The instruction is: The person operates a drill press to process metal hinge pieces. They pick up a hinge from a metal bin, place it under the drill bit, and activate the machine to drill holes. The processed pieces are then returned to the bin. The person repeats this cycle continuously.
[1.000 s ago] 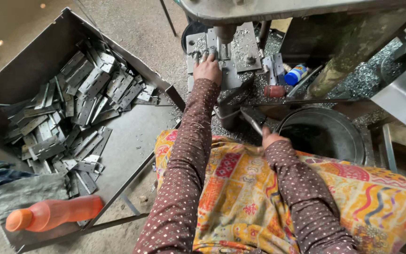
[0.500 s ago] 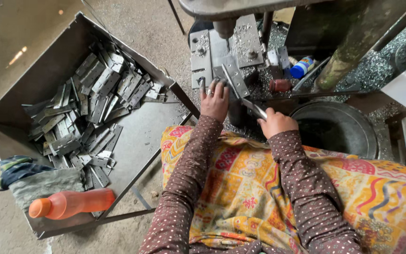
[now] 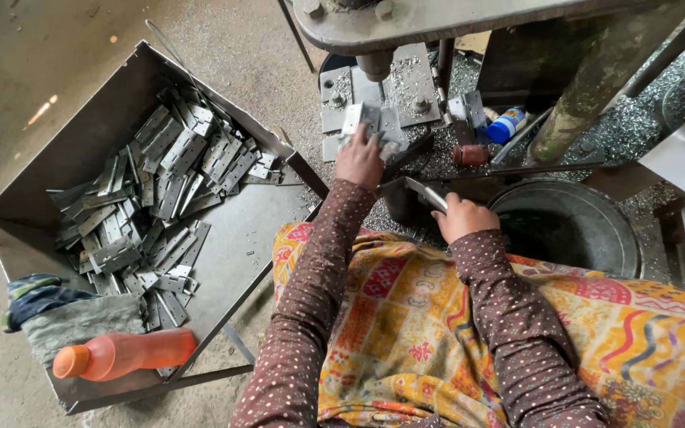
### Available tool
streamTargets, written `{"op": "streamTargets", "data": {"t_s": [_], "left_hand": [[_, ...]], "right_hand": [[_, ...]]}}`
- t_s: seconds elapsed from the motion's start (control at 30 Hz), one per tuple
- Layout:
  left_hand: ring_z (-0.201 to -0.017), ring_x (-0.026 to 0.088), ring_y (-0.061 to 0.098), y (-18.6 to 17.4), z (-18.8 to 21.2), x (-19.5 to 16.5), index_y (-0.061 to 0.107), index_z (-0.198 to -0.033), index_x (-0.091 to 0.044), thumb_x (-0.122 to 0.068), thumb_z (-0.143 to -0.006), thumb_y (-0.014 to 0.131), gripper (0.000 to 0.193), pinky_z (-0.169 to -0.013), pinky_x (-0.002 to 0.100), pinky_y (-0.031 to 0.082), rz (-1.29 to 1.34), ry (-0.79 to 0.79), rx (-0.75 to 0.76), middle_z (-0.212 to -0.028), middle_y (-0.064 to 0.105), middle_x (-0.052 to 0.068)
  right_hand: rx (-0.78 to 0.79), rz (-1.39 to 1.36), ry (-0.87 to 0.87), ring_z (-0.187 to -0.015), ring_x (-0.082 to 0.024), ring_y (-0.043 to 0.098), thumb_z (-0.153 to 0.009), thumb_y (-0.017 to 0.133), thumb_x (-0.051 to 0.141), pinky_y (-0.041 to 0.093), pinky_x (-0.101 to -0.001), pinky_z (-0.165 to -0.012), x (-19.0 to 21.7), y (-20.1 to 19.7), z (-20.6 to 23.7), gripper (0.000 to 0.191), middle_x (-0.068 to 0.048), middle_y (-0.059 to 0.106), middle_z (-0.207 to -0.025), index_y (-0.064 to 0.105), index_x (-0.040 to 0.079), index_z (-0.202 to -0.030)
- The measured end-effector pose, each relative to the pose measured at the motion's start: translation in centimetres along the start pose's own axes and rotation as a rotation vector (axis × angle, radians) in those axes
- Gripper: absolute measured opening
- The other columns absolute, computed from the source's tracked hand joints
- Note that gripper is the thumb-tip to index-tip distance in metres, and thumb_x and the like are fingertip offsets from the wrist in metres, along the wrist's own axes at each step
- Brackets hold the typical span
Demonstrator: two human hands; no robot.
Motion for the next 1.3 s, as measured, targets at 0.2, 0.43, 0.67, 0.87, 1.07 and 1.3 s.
{"op": "streamTargets", "data": {"t_s": [0.2, 0.43, 0.67, 0.87, 1.07, 1.3], "left_hand": [[-0.139, 0.036, 0.041, -1.3, 2.6, 1.1, 0.060, -0.129, -0.005, -0.045, -0.101, 0.051, 0.050, -0.116, 0.053, 0.024, -0.046, -0.137, 0.055, -0.150, 0.043, 0.017], [-0.142, 0.031, 0.041, -1.0, 1.7, -1.7, 0.068, -0.118, -0.006, -0.042, -0.101, 0.050, 0.044, -0.119, 0.059, 0.024, 0.055, -0.092, 0.112, -0.149, 0.050, 0.010], [-0.140, 0.030, 0.044, -1.4, 1.1, -2.1, 0.070, -0.117, -0.009, -0.028, -0.093, 0.057, 0.033, -0.115, 0.058, 0.031, -0.044, -0.092, 0.108, -0.146, 0.053, 0.009], [-0.138, 0.030, 0.045, -0.6, 2.0, -2.2, 0.067, -0.121, -0.008, -0.025, -0.091, 0.058, 0.036, -0.112, 0.056, 0.035, -0.021, -0.103, 0.122, -0.144, 0.053, 0.010], [-0.135, 0.035, 0.046, -1.0, 1.8, -1.8, 0.069, -0.113, -0.006, -0.037, -0.097, 0.057, 0.037, -0.111, 0.060, 0.033, 0.027, -0.109, 0.001, -0.144, 0.053, 0.013], [-0.134, 0.033, 0.052, -0.1, 2.1, -1.5, 0.071, -0.108, -0.006, -0.021, -0.096, 0.054, 0.025, -0.113, 0.056, 0.036, -0.019, -0.057, -0.030, -0.140, 0.059, 0.012]], "right_hand": [[-0.001, -0.002, -0.003, -0.072, -0.035, 0.073, -0.088, 0.071, 0.047, 0.058, -0.0486, -0.062, 0.0, 0.2, -0.1, 0.038, -0.013, 0.072, -0.079, 0.063, 0.012, -0.097], [0.030, 0.025, -0.003, -0.073, -0.034, 0.073, -0.090, 0.070, 0.047, 0.058, -0.0477, -0.062, -0.1, 0.4, -0.2, 0.037, -0.012, 0.072, -0.079, 0.062, 0.011, -0.098], [0.007, 0.047, -0.026, -0.074, -0.034, 0.073, -0.089, 0.070, 0.046, 0.058, -0.0474, -0.062, 0.1, -0.7, 0.3, 0.037, -0.010, 0.072, -0.078, 0.061, 0.012, -0.099], [0.170, 0.128, 0.015, -0.083, -0.034, 0.073, -0.087, 0.073, 0.046, 0.058, -0.0478, -0.068, -0.1, -0.1, 0.8, 0.046, -0.013, 0.071, -0.097, 0.056, 0.013, -0.114], [0.676, 0.133, 0.264, -0.105, -0.039, 0.064, -0.085, 0.077, 0.042, 0.055, -0.0487, -0.084, -3.0, 6.9, 3.8, 0.067, -0.021, 0.061, -0.117, 0.042, 0.012, -0.134], [0.561, 0.097, 0.144, -0.111, -0.041, 0.067, -0.089, 0.075, 0.036, 0.056, -0.0491, -0.089, -3.8, 7.9, 2.2, 0.068, -0.025, 0.062, -0.120, 0.041, 0.009, -0.141]]}}
Point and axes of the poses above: each hand's wrist, its own z-axis away from the middle knuckle, its own y-axis out of the palm, x = y × z, the point moved 7 cm from there along -z, towards the middle knuckle
